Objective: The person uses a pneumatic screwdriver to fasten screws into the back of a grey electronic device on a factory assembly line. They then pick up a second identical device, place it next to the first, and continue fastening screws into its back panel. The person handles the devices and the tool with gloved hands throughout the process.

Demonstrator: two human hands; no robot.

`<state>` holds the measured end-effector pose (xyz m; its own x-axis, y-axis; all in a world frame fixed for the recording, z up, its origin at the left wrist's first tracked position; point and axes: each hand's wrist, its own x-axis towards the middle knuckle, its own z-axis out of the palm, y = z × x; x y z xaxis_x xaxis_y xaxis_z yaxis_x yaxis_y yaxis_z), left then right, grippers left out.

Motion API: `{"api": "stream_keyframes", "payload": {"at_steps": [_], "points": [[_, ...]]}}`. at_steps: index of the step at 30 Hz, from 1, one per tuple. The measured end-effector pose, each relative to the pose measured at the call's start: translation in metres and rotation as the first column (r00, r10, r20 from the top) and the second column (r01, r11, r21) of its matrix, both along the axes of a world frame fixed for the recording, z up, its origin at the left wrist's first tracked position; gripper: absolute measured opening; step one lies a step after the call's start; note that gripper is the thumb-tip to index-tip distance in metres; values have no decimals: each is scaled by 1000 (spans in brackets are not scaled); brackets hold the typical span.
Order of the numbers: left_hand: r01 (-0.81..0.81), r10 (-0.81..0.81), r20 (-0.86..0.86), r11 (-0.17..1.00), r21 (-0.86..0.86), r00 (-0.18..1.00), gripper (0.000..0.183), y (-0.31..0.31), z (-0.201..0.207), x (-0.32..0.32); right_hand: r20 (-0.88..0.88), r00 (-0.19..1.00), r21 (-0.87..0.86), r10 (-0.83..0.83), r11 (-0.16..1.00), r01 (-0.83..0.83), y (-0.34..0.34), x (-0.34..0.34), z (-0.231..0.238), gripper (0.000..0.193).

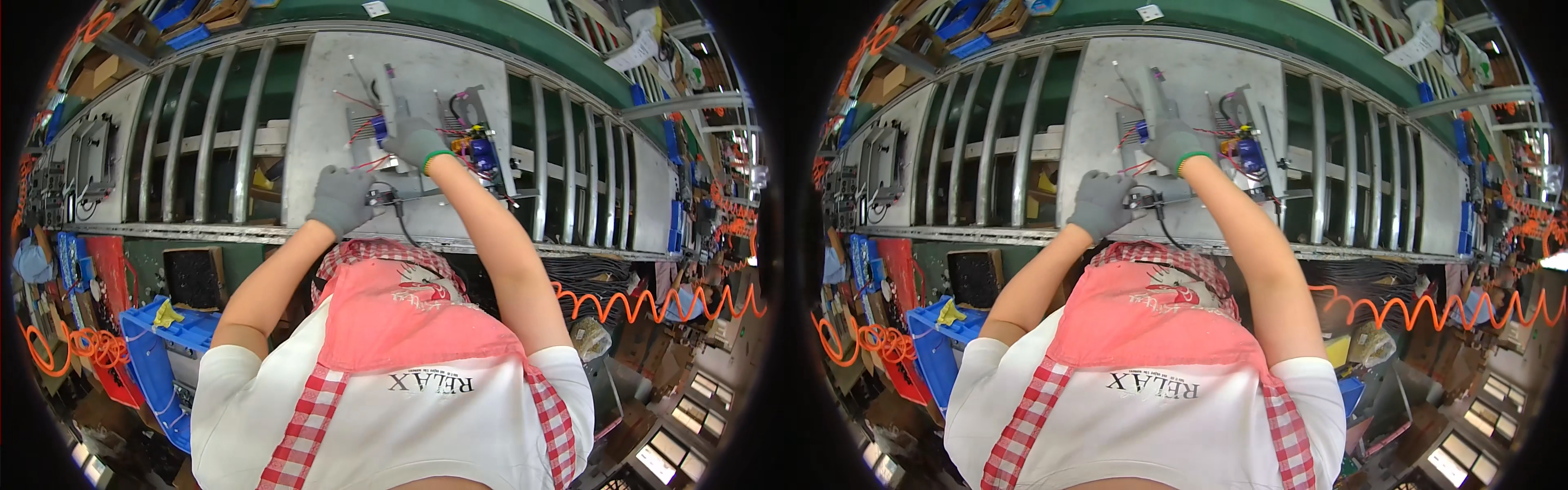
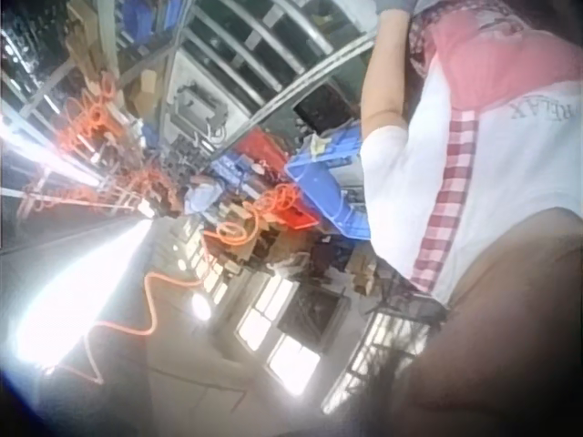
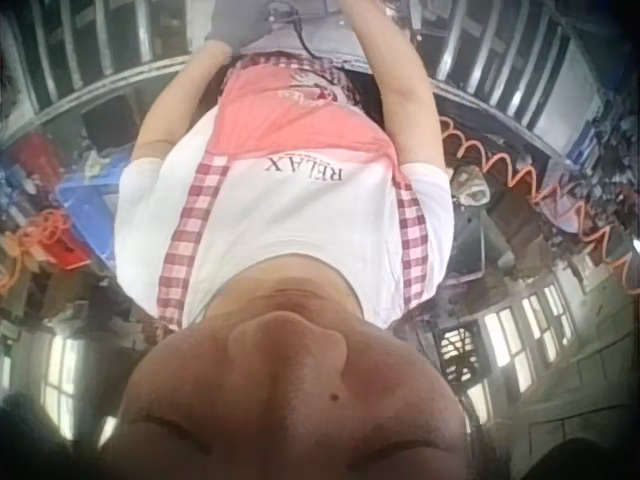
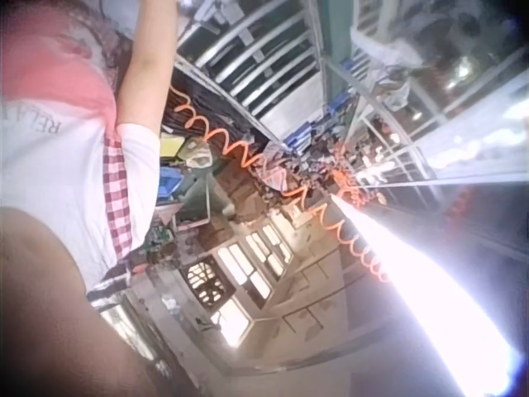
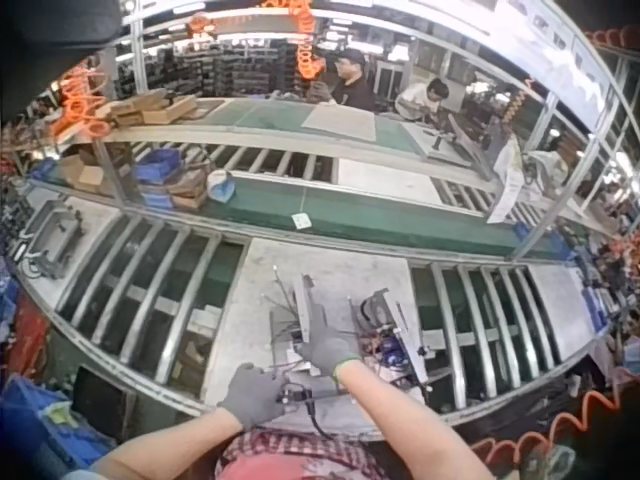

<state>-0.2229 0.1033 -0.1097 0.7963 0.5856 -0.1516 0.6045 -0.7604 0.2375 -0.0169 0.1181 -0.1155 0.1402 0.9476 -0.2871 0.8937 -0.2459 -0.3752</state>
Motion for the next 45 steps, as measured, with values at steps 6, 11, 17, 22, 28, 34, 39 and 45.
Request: {"api": "stream_keyframes", "payload": {"at_steps": [6, 11, 17, 22, 28, 34, 39, 45], "points": [[-143, 133, 364, 990, 2, 922, 40, -3, -18, -19, 44, 995, 206, 94, 973, -101, -24, -18, -15, 40], [-137, 41, 454, 974, 179, 890, 58, 6, -24, -43, -60, 998, -72, 26, 997, -31, -20, -26, -48, 44], [-856, 826, 445, 472, -212, 346, 31, 75, -32, -212, -506, 846, 72, -170, 969, 238, -84, -30, -10, 53], [-847, 968, -153, -91, 524, -199, 23, 25, -83, -397, -117, 832, 550, -543, 662, 509, -201, 40, 2, 42], [-935, 970, -148, -136, 327, -193, 24, 1, -134, -414, 735, 605, -134, -305, 810, 571, -326, 105, -49, 70], [-966, 989, -38, -134, 222, -146, 19, -3, -140, -435, 675, 650, -440, -350, 516, 735, -338, 120, -94, 82], [-905, 800, 425, -353, -237, -424, 18, -14, -188, -500, 338, 813, -746, -474, 391, 539, -318, 147, -128, 61], [354, 464, -187, 303, -885, -866, 20, 13, -150, -440, 262, 807, -771, -529, 388, 505, -330, 151, -127, 47]]}}
